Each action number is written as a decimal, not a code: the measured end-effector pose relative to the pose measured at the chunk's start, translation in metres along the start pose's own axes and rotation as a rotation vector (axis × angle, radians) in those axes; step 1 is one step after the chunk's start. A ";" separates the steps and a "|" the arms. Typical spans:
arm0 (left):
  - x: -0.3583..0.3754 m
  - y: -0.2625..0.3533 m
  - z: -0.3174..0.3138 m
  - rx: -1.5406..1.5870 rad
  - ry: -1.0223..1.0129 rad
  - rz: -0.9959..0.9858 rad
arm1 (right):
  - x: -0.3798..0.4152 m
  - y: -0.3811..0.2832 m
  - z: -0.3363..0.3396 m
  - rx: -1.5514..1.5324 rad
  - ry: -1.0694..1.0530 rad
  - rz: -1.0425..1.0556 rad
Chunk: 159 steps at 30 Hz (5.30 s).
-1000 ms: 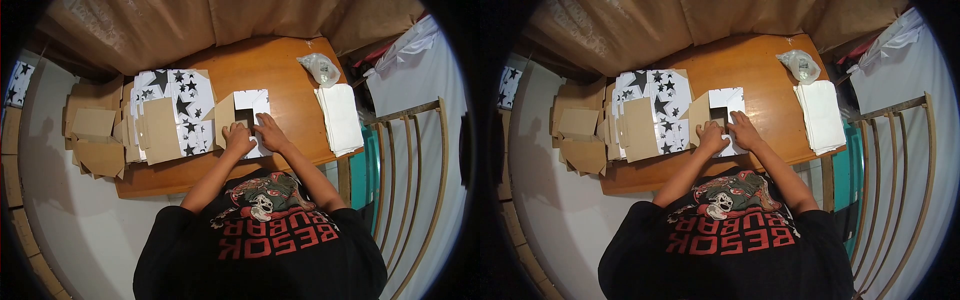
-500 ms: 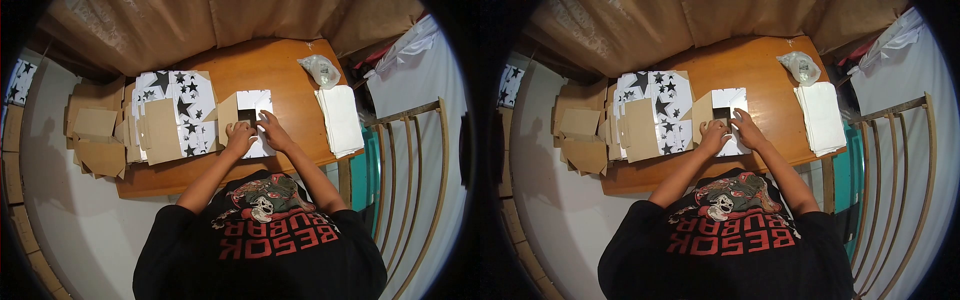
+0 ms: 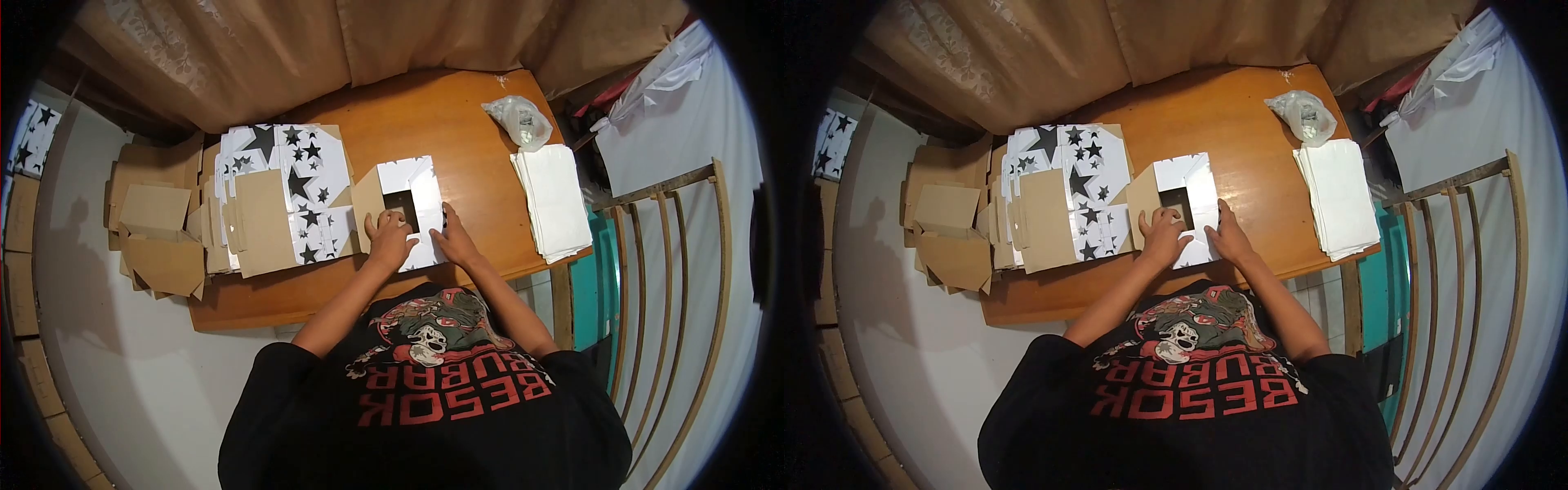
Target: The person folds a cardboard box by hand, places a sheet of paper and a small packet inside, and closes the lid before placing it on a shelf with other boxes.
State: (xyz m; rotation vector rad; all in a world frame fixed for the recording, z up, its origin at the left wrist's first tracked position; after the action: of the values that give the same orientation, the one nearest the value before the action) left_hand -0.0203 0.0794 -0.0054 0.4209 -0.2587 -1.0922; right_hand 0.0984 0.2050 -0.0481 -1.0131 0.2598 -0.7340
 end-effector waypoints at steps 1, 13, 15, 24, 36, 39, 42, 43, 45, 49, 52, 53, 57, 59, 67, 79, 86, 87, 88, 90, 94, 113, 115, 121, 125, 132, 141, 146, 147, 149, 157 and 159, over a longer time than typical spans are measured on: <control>0.000 0.002 0.000 0.012 -0.024 0.005 | 0.002 -0.003 -0.001 0.042 -0.024 -0.014; -0.005 -0.023 0.086 0.096 0.461 0.121 | 0.021 -0.009 0.013 0.121 0.030 -0.017; -0.001 -0.062 0.096 0.119 0.506 0.298 | 0.022 -0.015 0.017 0.190 0.076 0.091; -0.014 -0.083 0.034 0.606 0.057 0.268 | 0.021 -0.043 0.008 0.238 -0.002 0.136; -0.011 0.005 0.029 0.362 0.004 -0.167 | 0.019 -0.034 0.006 0.335 0.080 0.102; -0.013 0.009 0.021 0.385 0.027 -0.153 | 0.008 -0.038 0.011 0.318 0.192 0.061; -0.019 0.016 0.010 0.180 -0.071 -0.140 | -0.007 -0.033 0.009 0.363 0.228 0.002; -0.022 0.016 0.003 0.116 -0.104 -0.143 | -0.013 -0.031 0.006 0.389 0.232 -0.001; -0.024 0.017 0.003 0.052 -0.054 -0.163 | -0.021 -0.035 0.004 0.409 0.249 0.001; -0.038 0.013 0.010 0.100 0.006 -0.232 | -0.026 -0.047 0.006 0.339 0.239 0.001; -0.041 0.013 0.015 0.098 0.056 -0.278 | -0.025 -0.046 0.004 0.340 0.243 0.018; -0.042 0.013 0.016 0.076 0.041 -0.297 | -0.025 -0.044 0.003 0.329 0.252 0.021; -0.043 0.011 0.018 0.076 0.009 -0.342 | -0.024 -0.043 0.001 0.247 0.226 -0.047; -0.046 0.009 0.018 0.062 0.004 -0.353 | -0.025 -0.044 0.000 0.249 0.223 -0.053; -0.045 0.000 0.014 0.140 0.009 -0.395 | -0.028 -0.044 -0.003 0.203 0.230 -0.092; -0.036 -0.014 -0.005 0.026 -0.088 -0.401 | -0.031 -0.042 -0.006 0.242 0.243 -0.057; -0.027 -0.023 -0.005 0.210 -0.105 -0.365 | -0.041 -0.062 0.010 0.253 0.225 -0.031; -0.027 -0.024 0.003 0.303 -0.045 -0.357 | -0.042 -0.057 0.012 0.241 0.258 -0.020; -0.026 -0.023 0.003 0.304 -0.046 -0.356 | -0.042 -0.051 0.011 0.241 0.258 -0.022; -0.027 -0.032 0.010 0.208 0.067 -0.244 | -0.043 -0.037 0.014 0.198 0.302 -0.037; -0.020 -0.046 -0.005 0.089 0.106 -0.130 | -0.038 -0.003 0.003 0.091 0.353 0.005; -0.003 -0.044 -0.042 0.282 -0.223 0.071 | -0.014 -0.029 -0.009 0.313 0.147 -0.103; -0.003 -0.044 -0.040 0.267 -0.205 0.052 | -0.019 -0.031 -0.008 0.290 0.117 -0.121; 0.000 -0.049 -0.046 0.325 -0.219 0.100 | -0.019 -0.040 -0.008 0.258 0.101 -0.111; 0.003 -0.052 -0.048 0.379 -0.257 0.167 | -0.022 -0.036 -0.011 0.288 0.093 -0.085; 0.012 -0.041 -0.039 0.221 -0.245 0.162 | -0.022 -0.035 -0.011 0.300 0.068 -0.110; 0.021 -0.028 -0.038 0.377 -0.081 0.222 | -0.014 -0.046 -0.012 0.361 0.036 -0.136; 0.015 -0.036 -0.037 0.469 0.006 0.209 | -0.014 -0.026 -0.016 0.272 0.121 0.046; 0.016 -0.038 -0.031 0.485 0.048 0.188 | -0.016 -0.011 -0.018 0.271 0.121 0.048; 0.019 -0.045 -0.025 0.414 0.080 0.186 | -0.016 0.002 -0.013 0.205 0.197 0.155; 0.014 -0.052 -0.039 0.300 -0.006 0.249 | 0.006 0.012 -0.014 0.140 0.111 -0.048; 0.014 -0.052 -0.041 0.291 -0.008 0.251 | 0.006 0.014 -0.015 0.171 0.087 -0.070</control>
State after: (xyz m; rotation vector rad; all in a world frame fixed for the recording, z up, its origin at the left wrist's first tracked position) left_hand -0.0393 0.0548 -0.0654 0.6259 -0.4683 -0.8118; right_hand 0.1010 0.1952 -0.0669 -0.8324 0.2332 -0.8506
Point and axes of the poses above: each hand's wrist, its own x-axis away from the middle knuckle, its own z-axis out of the back of the hand, y = z × x, the point moved 9 cm from there along -x, towards the middle knuckle, and after that the axes turned 4 degrees about y, right-handed, at the moved point
